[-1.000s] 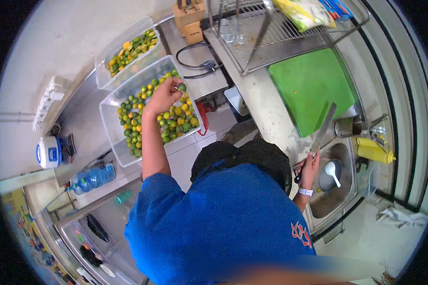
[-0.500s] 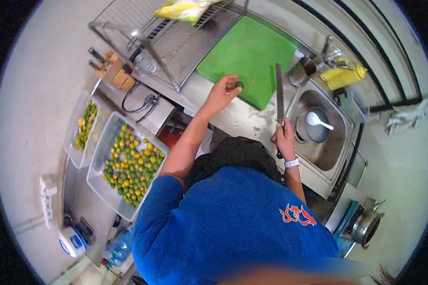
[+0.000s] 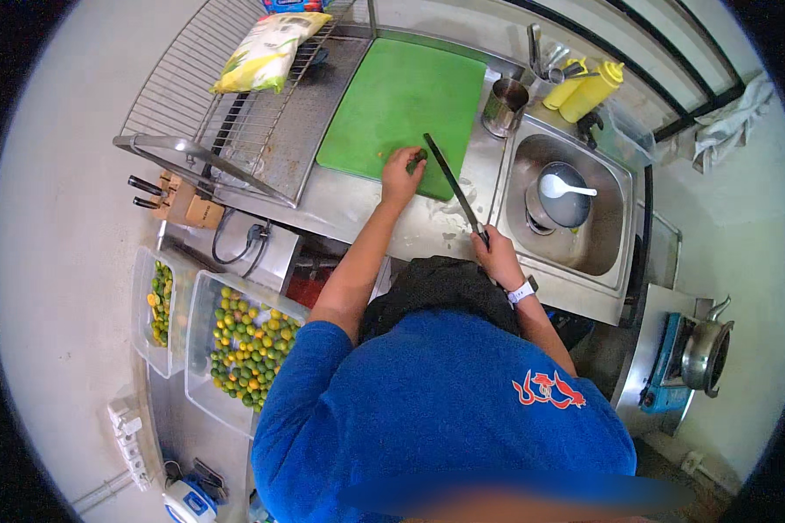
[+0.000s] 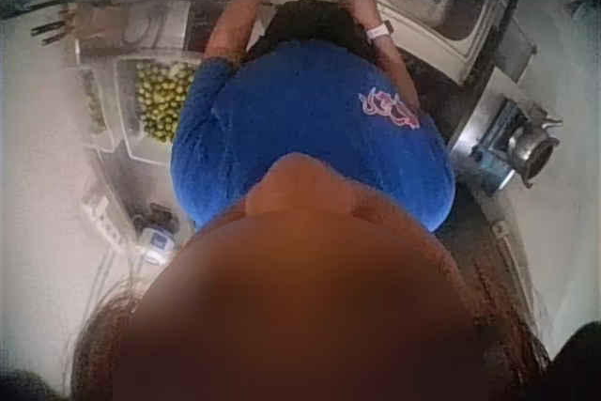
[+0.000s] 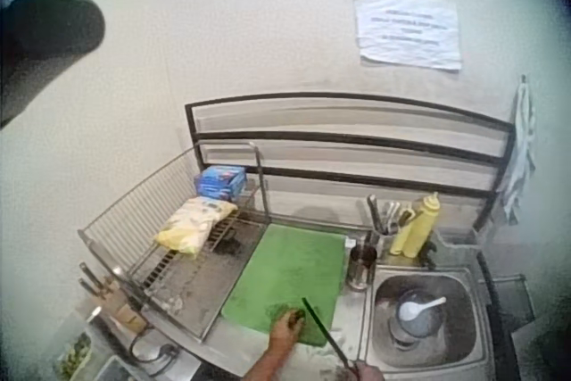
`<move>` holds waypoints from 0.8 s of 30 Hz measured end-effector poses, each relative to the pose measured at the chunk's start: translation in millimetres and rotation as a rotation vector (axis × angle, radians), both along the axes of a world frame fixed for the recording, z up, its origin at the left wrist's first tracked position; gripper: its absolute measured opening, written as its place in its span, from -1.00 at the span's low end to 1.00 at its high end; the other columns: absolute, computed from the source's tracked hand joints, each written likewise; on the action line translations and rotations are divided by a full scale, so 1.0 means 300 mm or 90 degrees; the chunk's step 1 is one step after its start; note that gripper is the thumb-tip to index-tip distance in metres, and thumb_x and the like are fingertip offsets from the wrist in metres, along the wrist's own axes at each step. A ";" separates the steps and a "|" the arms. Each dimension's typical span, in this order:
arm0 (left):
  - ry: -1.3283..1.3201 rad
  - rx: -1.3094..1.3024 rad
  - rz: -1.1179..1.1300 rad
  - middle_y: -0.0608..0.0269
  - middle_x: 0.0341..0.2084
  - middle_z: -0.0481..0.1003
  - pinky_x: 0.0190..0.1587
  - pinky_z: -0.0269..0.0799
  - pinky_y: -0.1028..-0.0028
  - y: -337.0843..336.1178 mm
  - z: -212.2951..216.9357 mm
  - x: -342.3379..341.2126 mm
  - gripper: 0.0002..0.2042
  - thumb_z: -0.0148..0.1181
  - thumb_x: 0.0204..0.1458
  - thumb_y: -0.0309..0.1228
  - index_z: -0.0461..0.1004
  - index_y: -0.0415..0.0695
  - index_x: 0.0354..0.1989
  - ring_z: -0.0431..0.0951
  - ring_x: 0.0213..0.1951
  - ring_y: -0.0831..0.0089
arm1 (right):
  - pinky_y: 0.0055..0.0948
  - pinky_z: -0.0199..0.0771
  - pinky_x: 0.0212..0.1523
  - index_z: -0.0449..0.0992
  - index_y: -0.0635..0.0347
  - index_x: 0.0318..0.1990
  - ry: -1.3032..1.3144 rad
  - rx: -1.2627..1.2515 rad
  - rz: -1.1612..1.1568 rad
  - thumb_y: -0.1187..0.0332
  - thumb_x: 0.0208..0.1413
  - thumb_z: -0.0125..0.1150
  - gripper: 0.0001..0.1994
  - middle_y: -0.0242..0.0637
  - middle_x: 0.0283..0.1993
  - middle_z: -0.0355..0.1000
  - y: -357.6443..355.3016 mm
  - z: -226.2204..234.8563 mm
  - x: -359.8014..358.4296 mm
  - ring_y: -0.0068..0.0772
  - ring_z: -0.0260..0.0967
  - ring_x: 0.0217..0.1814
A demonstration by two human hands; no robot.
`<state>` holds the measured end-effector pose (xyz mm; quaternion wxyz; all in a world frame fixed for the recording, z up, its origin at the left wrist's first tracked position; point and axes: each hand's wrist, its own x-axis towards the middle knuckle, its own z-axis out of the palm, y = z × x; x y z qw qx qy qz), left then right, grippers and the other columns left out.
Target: Cutting small citrus fruits into halves on a cutting board in a kitchen.
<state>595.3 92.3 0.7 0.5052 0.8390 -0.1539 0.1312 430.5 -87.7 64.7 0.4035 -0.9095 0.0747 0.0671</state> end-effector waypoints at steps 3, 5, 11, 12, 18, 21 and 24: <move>-0.029 0.025 0.018 0.10 -0.40 0.43 -0.26 0.37 0.39 -0.006 0.016 -0.013 -0.76 0.18 -0.13 -0.45 0.42 -0.19 -0.24 0.46 -0.35 0.26 | -0.14 0.27 -0.49 0.32 0.36 -0.37 0.013 0.015 0.001 0.24 0.04 0.03 -0.72 0.09 -0.60 0.33 -0.004 0.000 -0.007 0.14 0.31 -0.50; -0.017 0.006 0.032 0.12 -0.40 0.43 -0.27 0.37 0.40 -0.003 0.001 -0.006 -0.77 0.16 -0.12 -0.44 0.41 -0.18 -0.24 0.46 -0.36 0.27 | -0.14 0.26 -0.49 0.32 0.36 -0.36 0.013 0.010 0.000 0.24 0.04 0.03 -0.72 0.10 -0.60 0.33 0.000 0.006 -0.006 0.14 0.31 -0.50; 0.000 -0.041 0.068 0.14 -0.42 0.44 -0.27 0.38 0.43 0.003 -0.045 0.003 -0.81 0.13 -0.09 -0.42 0.43 -0.19 -0.28 0.47 -0.38 0.32 | -0.12 0.26 -0.48 0.30 0.36 -0.36 -0.001 0.000 0.015 0.24 0.06 0.01 -0.72 0.11 -0.58 0.33 0.007 -0.004 -0.020 0.17 0.30 -0.50; 0.003 -0.041 0.068 0.14 -0.42 0.44 -0.27 0.38 0.43 0.001 -0.041 0.002 -0.81 0.13 -0.09 -0.42 0.43 -0.19 -0.28 0.47 -0.38 0.32 | -0.11 0.26 -0.48 0.30 0.37 -0.36 -0.018 -0.006 0.027 0.24 0.06 0.01 -0.72 0.11 -0.57 0.33 0.007 -0.007 -0.022 0.17 0.30 -0.50; 0.050 -0.049 0.039 0.12 -0.42 0.47 -0.28 0.39 0.44 -0.002 -0.023 0.014 -0.79 0.13 -0.08 -0.40 0.44 -0.20 -0.26 0.49 -0.38 0.33 | -0.10 0.27 -0.47 0.29 0.36 -0.35 0.004 -0.014 0.014 0.24 0.06 0.00 -0.72 0.13 -0.53 0.33 0.005 0.004 -0.021 0.18 0.31 -0.46; 0.071 -0.057 0.044 0.12 -0.41 0.48 -0.29 0.39 0.45 -0.009 -0.019 0.021 -0.78 0.15 -0.08 -0.38 0.45 -0.20 -0.26 0.49 -0.39 0.35 | -0.10 0.28 -0.46 0.30 0.35 -0.34 0.011 -0.013 0.011 0.25 0.06 0.00 -0.73 0.13 -0.54 0.33 0.008 0.019 -0.023 0.17 0.31 -0.46; 0.130 -0.046 0.043 0.13 -0.42 0.48 -0.30 0.39 0.45 -0.018 -0.003 0.024 -0.78 0.16 -0.08 -0.36 0.45 -0.20 -0.27 0.50 -0.39 0.36 | -0.10 0.28 -0.46 0.30 0.35 -0.33 -0.019 -0.012 0.011 0.25 0.06 0.00 -0.73 0.12 -0.55 0.33 0.006 0.005 -0.025 0.17 0.31 -0.46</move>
